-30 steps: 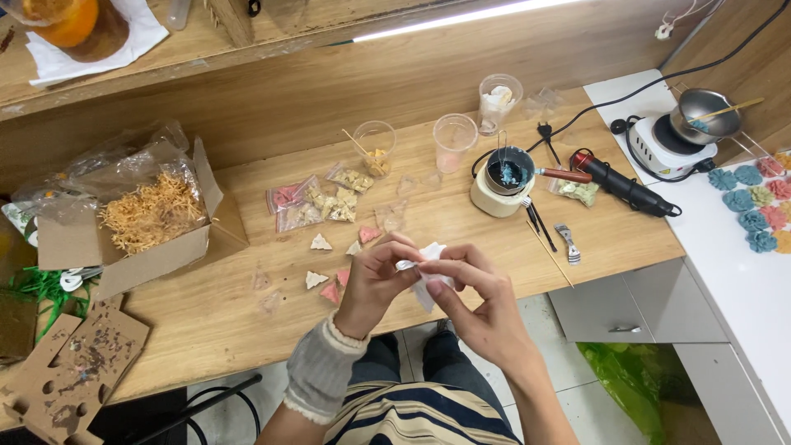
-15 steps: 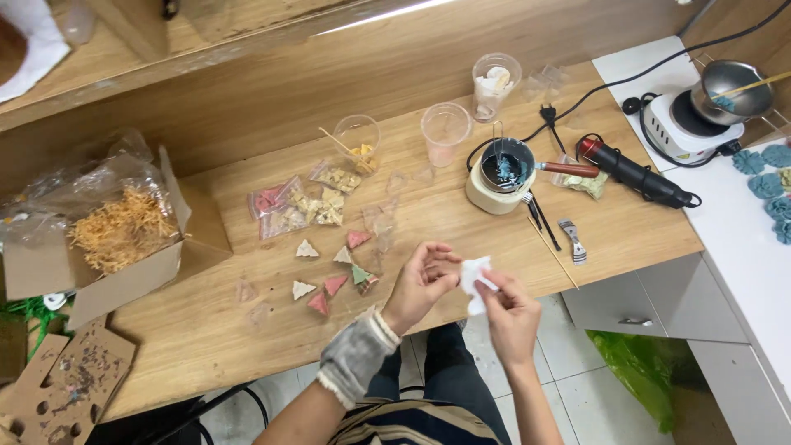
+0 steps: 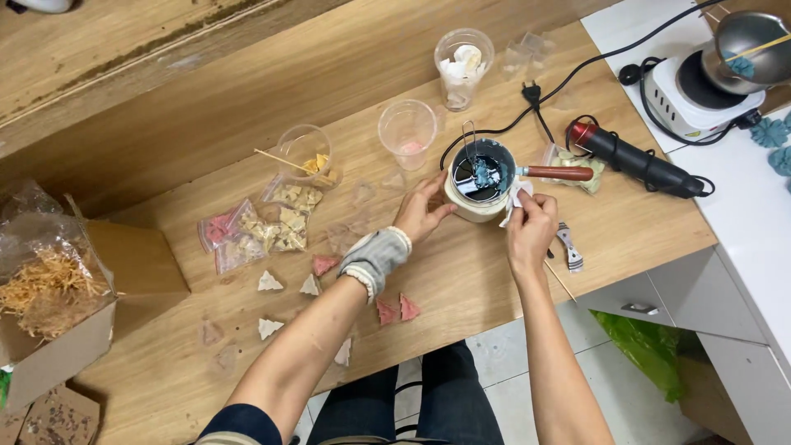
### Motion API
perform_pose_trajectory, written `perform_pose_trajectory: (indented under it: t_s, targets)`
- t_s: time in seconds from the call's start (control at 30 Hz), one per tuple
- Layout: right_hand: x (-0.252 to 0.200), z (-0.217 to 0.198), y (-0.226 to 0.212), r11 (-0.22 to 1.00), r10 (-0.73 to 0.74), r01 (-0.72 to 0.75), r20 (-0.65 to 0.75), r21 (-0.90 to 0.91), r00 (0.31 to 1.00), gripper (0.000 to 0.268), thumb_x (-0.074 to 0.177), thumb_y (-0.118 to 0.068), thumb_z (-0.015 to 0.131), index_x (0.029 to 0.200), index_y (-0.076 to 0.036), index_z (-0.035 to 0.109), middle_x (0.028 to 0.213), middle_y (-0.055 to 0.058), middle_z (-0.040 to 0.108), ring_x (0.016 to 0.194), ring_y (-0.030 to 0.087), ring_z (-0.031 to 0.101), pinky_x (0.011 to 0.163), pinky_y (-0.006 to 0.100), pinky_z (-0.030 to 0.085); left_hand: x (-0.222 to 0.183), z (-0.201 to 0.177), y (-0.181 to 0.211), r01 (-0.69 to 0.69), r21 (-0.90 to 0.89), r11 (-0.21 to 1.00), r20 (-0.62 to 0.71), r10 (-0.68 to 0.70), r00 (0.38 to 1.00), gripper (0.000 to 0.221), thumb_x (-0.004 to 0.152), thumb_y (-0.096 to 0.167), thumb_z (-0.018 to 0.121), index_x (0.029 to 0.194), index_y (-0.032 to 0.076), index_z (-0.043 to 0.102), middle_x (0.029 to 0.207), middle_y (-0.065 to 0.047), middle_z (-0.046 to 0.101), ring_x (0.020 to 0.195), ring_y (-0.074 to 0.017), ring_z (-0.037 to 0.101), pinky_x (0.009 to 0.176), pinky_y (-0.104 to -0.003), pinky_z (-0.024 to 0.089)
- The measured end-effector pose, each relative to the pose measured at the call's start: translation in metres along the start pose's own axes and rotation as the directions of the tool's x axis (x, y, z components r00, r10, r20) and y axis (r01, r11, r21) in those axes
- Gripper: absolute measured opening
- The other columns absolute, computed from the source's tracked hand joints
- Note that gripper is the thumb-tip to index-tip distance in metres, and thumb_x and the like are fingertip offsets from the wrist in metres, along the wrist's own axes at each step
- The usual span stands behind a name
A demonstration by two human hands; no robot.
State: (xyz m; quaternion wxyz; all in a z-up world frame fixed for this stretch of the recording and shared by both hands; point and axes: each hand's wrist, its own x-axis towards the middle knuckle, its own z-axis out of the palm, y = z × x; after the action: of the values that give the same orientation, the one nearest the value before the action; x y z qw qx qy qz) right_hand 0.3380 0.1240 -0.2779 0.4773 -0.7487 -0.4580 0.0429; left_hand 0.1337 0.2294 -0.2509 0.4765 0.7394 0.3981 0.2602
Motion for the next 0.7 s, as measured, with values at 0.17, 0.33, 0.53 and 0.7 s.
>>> perform_pose_trajectory:
  t_s: [0.17, 0.33, 0.53, 0.7]
  targets:
    - [-0.005, -0.013, -0.040, 0.996, -0.025, 0.030, 0.061, -0.082, 0.998, 0.031, 0.092, 0.003, 0.065, 0.121, 0.001, 0.076, 0.101, 0.019, 0.059, 0.087, 0.031, 0.061, 0.076, 0.040, 0.051, 0.004, 0.011, -0.021, -0.060, 0.007, 0.998, -0.112, 0.060, 0.992, 0.067, 0.085, 0.016, 0.083, 0.144, 0.001, 0.056, 0.128, -0.018, 0.068, 0.109, -0.0276, 0.072, 0.094, -0.036, 0.058]
    - [-0.012, -0.009, -0.059, 0.958, -0.088, 0.122, 0.136, -0.259, 0.987, 0.033, 0.091, 0.003, 0.068, 0.123, -0.001, 0.075, 0.099, 0.017, 0.058, 0.091, 0.033, 0.061, 0.081, 0.044, 0.050, 0.005, 0.012, -0.017, -0.023, -0.106, 0.994, -0.135, 0.009, 0.991, 0.064, 0.083, 0.013, 0.081, 0.142, 0.001, 0.058, 0.126, -0.016, 0.070, 0.099, -0.0223, 0.077, 0.086, -0.032, 0.063]
    - [-0.036, 0.008, -0.077, 0.967, -0.042, 0.063, 0.091, -0.248, 0.995, 0.044, 0.091, 0.006, 0.063, 0.134, 0.001, 0.068, 0.106, 0.020, 0.056, 0.094, 0.035, 0.060, 0.083, 0.044, 0.051, 0.003, 0.008, -0.006, 0.004, -0.086, 0.996, -0.140, -0.016, 0.990, 0.064, 0.081, 0.011, 0.083, 0.140, -0.001, 0.058, 0.124, -0.018, 0.069, 0.095, -0.0235, 0.077, 0.084, -0.033, 0.063]
    - [-0.048, 0.017, -0.089, 0.986, -0.061, 0.066, 0.036, -0.154, 0.997, 0.043, 0.091, 0.006, 0.062, 0.133, 0.006, 0.064, 0.113, 0.022, 0.057, 0.101, 0.037, 0.061, 0.086, 0.044, 0.052, 0.005, 0.011, -0.013, -0.014, -0.062, 0.998, -0.148, 0.005, 0.989, 0.061, 0.083, 0.011, 0.082, 0.137, -0.003, 0.060, 0.126, -0.020, 0.069, 0.098, -0.0256, 0.077, 0.085, -0.034, 0.062]
